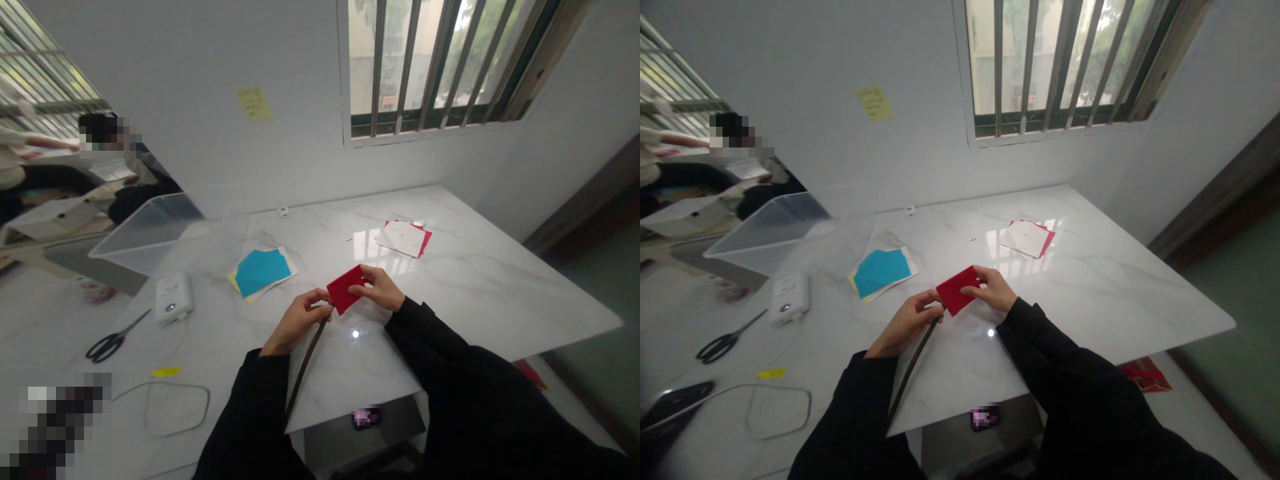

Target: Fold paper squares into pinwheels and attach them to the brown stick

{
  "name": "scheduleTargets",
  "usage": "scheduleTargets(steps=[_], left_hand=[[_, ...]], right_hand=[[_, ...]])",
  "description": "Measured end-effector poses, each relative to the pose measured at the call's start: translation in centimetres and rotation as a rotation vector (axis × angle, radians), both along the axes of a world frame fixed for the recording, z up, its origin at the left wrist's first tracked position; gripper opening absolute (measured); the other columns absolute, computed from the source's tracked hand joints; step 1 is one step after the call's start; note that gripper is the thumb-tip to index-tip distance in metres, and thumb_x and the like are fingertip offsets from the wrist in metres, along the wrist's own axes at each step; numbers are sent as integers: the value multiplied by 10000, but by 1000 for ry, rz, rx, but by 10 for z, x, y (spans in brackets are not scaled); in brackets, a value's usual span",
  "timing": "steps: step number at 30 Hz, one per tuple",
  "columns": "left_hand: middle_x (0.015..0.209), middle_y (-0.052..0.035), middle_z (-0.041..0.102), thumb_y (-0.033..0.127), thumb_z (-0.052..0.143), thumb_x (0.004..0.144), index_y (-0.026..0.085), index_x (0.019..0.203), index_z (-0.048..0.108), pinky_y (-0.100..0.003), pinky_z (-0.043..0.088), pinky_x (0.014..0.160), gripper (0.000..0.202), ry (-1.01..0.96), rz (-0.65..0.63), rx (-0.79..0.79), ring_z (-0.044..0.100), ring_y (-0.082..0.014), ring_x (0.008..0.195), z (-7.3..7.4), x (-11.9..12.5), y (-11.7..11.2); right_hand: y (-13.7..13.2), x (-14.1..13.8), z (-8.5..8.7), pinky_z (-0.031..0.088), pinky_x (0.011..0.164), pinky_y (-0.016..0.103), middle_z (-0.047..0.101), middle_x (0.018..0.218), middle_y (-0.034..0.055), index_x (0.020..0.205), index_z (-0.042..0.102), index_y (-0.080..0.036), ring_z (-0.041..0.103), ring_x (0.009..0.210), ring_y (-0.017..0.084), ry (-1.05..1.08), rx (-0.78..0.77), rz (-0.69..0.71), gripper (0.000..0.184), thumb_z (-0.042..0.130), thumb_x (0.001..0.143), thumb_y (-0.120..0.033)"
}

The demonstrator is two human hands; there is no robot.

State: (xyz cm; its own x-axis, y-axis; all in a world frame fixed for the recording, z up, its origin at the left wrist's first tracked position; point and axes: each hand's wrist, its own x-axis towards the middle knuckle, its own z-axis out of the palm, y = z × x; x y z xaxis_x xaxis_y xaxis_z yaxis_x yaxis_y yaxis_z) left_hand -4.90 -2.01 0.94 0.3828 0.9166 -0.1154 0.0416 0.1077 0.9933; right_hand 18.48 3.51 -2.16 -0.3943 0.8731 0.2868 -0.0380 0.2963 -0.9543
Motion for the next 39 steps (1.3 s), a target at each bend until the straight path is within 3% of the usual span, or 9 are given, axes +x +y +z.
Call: scheduleTargets(steps=[6, 10, 13, 17, 21, 26, 33, 36, 39], left_hand=[[974, -44, 673, 310, 756, 789, 171, 975, 693, -272, 451, 714, 241, -50, -26, -26, 566, -147, 755, -6, 0, 1], [1062, -72, 687, 326, 753, 804, 177, 1085, 702, -288, 469, 758, 322, -51, -22, -18, 588, -161, 801, -8, 2, 2], [1068, -81, 700, 343, 760, 797, 192, 1184, 692, -298, 479, 773, 420, -3, -20, -42, 608, -171, 818, -6, 1, 3], [1038, -79, 715, 363, 767, 782, 204, 1191, 708, -319, 494, 790, 443, 89, -37, -57, 633, -196, 854, -7, -3, 4], [978, -67, 716, 352, 784, 762, 209, 1172, 722, -324, 497, 790, 438, 91, -33, -42, 630, -194, 834, -10, -5, 5], [981, -66, 709, 326, 805, 747, 204, 1149, 728, -292, 487, 740, 428, 27, 45, -44, 607, -161, 782, -14, -5, 6], [944, -43, 680, 279, 833, 731, 171, 1156, 712, -218, 468, 689, 455, -177, 146, -27, 577, -96, 721, -17, -4, 13], [958, -47, 674, 274, 830, 729, 158, 1160, 703, -213, 471, 655, 463, -208, 202, -13, 574, -88, 690, -18, -3, 18], [960, -47, 669, 267, 821, 727, 152, 1152, 699, -214, 473, 627, 457, -233, 246, 18, 571, -84, 664, -18, 0, 23]], right_hand=[[-3, -4, 1, 563, 846, 383, 735, 1031, 72, 1091, 662, -170, 697, 911, 217, 139, -215, 132, 401, 787, 770, -374], [-1, -5, -3, 575, 840, 380, 736, 1000, 63, 1038, 649, -176, 707, 885, 212, 210, -256, 90, 376, 809, 742, -343], [5, -2, -8, 591, 833, 385, 740, 1000, 56, 1114, 622, -190, 717, 872, 214, 253, -308, 52, 461, 821, 726, -336], [15, 6, -16, 602, 844, 385, 750, 1020, 44, 1302, 544, -229, 728, 874, 213, 320, -373, -7, 677, 843, 701, -316], [21, 9, -23, 593, 883, 410, 760, 1029, 60, 1278, 562, -225, 734, 901, 231, 335, -409, -26, 681, 866, 678, -332], [27, 6, -33, 583, 885, 378, 753, 1011, 70, 1244, 561, -211, 722, 936, 214, 352, -361, -110, 618, 819, 730, -438], [28, 1, -37, 600, 658, 289, 681, 950, 46, 1359, 453, -219, 672, 846, 183, 148, -230, -344, 728, 704, 778, -579], [27, 1, -35, 571, 598, 275, 672, 887, 23, 1420, 398, -215, 657, 762, 171, 41, -167, -394, 768, 676, 798, -568], [26, 4, -34, 549, 619, 288, 673, 788, -13, 1432, 398, -211, 631, 646, 151, -72, -100, -410, 698, 645, 831, -463]])
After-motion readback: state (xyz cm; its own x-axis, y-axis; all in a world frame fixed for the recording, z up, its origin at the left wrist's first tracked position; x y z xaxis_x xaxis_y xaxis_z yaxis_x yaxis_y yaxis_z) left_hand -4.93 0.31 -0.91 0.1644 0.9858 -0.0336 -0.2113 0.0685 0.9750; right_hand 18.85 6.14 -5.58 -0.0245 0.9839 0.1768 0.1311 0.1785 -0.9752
